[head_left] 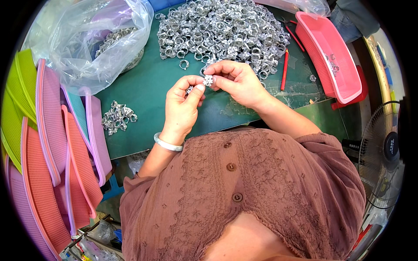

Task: The person picks up small metal rings and flower-shaped pieces from a large pile on a workstation and joins them together by hand. They pick up a plastic bin from a stack, place the finished items into it, and repeat the assembly process one item at a time.

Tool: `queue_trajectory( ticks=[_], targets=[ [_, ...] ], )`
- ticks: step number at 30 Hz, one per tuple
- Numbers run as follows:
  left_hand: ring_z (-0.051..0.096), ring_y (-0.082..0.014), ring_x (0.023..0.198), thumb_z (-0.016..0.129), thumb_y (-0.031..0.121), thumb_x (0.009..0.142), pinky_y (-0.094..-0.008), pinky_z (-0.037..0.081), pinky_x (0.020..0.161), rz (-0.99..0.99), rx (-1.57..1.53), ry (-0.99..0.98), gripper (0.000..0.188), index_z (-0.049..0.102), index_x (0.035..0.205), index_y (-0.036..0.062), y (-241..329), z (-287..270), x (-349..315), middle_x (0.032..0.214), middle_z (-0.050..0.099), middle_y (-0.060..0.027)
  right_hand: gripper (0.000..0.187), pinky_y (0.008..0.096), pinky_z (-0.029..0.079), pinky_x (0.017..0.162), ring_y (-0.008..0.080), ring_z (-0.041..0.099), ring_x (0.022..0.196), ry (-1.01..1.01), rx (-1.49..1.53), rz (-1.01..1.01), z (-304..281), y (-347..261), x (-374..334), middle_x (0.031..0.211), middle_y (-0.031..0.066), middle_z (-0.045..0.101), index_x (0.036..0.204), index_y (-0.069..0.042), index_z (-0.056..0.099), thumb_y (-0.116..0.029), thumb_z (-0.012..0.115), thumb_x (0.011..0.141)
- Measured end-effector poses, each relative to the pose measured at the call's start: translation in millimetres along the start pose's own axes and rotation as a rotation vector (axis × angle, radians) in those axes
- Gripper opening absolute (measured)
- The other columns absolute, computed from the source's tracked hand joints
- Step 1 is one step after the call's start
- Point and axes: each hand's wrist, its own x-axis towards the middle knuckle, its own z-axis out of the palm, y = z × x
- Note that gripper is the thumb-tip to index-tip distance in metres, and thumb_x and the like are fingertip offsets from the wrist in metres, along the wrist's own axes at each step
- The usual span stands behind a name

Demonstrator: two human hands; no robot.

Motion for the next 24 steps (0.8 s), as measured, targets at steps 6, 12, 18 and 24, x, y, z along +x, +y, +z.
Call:
queue_trajectory(
  ticks=[6, 12, 18, 24],
  targets=[
    [0.045, -0.0036, 0.060, 0.053, 0.005, 0.084, -0.0159, 0.036, 0.052, 0.054, 0.027, -0.001, 0.007, 0.056, 0.090, 0.0040, 0.1, 2.0, 0.0, 0.072, 0.051, 0.0029, 0.016, 0.0207, 0.045, 0.066, 0.0075, 0.053, 0.071, -0.009, 0.015, -0.006, -0.7, -1.9, -0.3, 0.082, 0.0026, 0.059, 0.097, 0.002, 0.057, 0.000, 0.053, 0.082],
    [0.045, -0.0037, 0.059, 0.053, 0.005, 0.084, -0.0160, 0.036, 0.052, 0.052, 0.032, 0.002, 0.007, 0.056, 0.090, 0.0036, 0.4, 2.3, -0.3, 0.072, 0.052, 0.0030, 0.016, 0.0210, 0.046, 0.065, 0.0072, 0.053, 0.070, -0.011, 0.008, 0.001, -1.0, -0.6, -0.3, 0.081, 0.0025, 0.059, 0.097, 0.002, 0.057, -0.002, 0.053, 0.082],
    [0.049, -0.0056, 0.064, 0.053, 0.007, 0.084, -0.0175, 0.039, 0.055, -0.008, 0.006, -0.024, 0.008, 0.055, 0.091, 0.0035, 1.9, 1.0, -0.5, 0.078, 0.055, 0.0004, 0.014, 0.0221, 0.047, 0.064, 0.0072, 0.054, 0.069, -0.024, 0.011, 0.031, -0.8, -0.2, -0.1, 0.078, 0.0026, 0.059, 0.095, 0.001, 0.057, -0.003, 0.051, 0.083],
    [0.049, -0.0056, 0.063, 0.052, 0.008, 0.085, -0.0172, 0.039, 0.054, 0.003, 0.007, -0.033, 0.008, 0.055, 0.091, 0.0042, 1.4, 1.2, -0.9, 0.076, 0.055, -0.0001, 0.015, 0.0220, 0.047, 0.064, 0.0075, 0.054, 0.069, -0.018, -0.005, 0.046, -0.2, -1.5, -0.7, 0.078, 0.0026, 0.059, 0.096, 0.001, 0.057, -0.003, 0.051, 0.083]
  ],
)
